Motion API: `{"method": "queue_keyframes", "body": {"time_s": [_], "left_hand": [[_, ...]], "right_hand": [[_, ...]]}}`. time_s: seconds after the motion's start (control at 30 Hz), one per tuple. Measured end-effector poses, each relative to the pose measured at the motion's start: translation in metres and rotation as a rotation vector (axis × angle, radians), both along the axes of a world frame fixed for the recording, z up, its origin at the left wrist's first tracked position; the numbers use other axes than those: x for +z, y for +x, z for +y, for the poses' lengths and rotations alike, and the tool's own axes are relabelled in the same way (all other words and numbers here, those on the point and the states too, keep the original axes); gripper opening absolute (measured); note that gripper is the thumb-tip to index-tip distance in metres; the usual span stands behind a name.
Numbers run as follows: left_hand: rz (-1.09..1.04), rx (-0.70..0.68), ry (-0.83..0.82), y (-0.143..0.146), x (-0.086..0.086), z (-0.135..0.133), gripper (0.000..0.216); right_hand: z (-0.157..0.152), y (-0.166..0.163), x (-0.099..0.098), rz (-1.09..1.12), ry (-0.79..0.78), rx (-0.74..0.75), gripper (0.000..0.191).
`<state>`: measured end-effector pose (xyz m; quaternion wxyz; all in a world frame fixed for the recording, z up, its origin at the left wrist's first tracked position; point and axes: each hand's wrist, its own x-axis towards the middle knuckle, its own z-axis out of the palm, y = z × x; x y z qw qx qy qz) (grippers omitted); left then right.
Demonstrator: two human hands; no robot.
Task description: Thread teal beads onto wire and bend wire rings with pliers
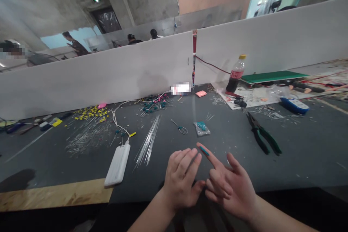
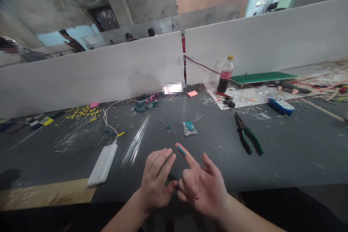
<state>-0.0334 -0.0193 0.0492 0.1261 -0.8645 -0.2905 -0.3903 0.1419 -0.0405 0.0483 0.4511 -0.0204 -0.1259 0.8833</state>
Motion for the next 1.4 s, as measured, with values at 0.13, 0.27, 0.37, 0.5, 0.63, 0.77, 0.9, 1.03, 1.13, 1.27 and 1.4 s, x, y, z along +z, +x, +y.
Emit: {"method": "queue_keyframes", "body": {"time_s": [0.13, 0.27, 0.37, 0.5, 0.63, 0.77, 0.9, 1.03, 1.13, 1.27, 1.4], "left_hand": [[0.018, -0.003, 0.006, -0.0027, -0.0106, 0.0027, 0.050], [0.080, -0.017, -0.037, -0.0061, -0.0109, 0.0041, 0.056], [0.080, -0.021, -0.054, -0.0049, -0.0104, 0.0046, 0.065], [0.034, -0.011, -0.027, -0.0003, -0.0113, 0.0047, 0.067], [0.014, -0.007, -0.021, 0.0004, -0.0117, 0.0043, 0.065], [0.067, -0.025, -0.046, -0.0031, -0.0110, 0.0044, 0.067], [0.084, -0.010, -0.048, -0.0044, -0.0100, 0.0044, 0.067], [0.095, -0.010, -0.059, -0.0047, -0.0094, 0.0038, 0.066], [0.101, -0.019, -0.095, -0.0051, -0.0091, 0.0035, 0.072], [0.053, -0.022, -0.106, -0.0044, -0.0087, 0.0036, 0.073], [0.056, -0.041, -0.095, -0.0051, -0.0098, 0.0036, 0.071]], "right_hand": [[-0.0008, -0.0017, -0.0070, -0.022, 0.006, 0.010, 0.070], [-0.0012, -0.0047, -0.0112, -0.053, 0.023, 0.027, 0.075], [-0.0020, -0.0057, -0.0113, -0.039, 0.029, 0.055, 0.075], [-0.0025, -0.0051, -0.0097, -0.039, 0.022, 0.072, 0.075], [-0.0021, -0.0044, -0.0089, -0.019, 0.021, 0.073, 0.076], [-0.0017, -0.0046, -0.0098, -0.025, 0.018, 0.067, 0.077], [-0.0015, -0.0053, -0.0113, -0.049, 0.009, 0.064, 0.077], [-0.0019, -0.0061, -0.0118, -0.060, 0.010, 0.068, 0.075], [-0.0021, -0.0063, -0.0111, -0.073, 0.006, 0.070, 0.073], [-0.0024, -0.0065, -0.0102, -0.109, 0.004, 0.061, 0.073], [-0.0025, -0.0064, -0.0100, -0.147, -0.010, 0.062, 0.078]]}}
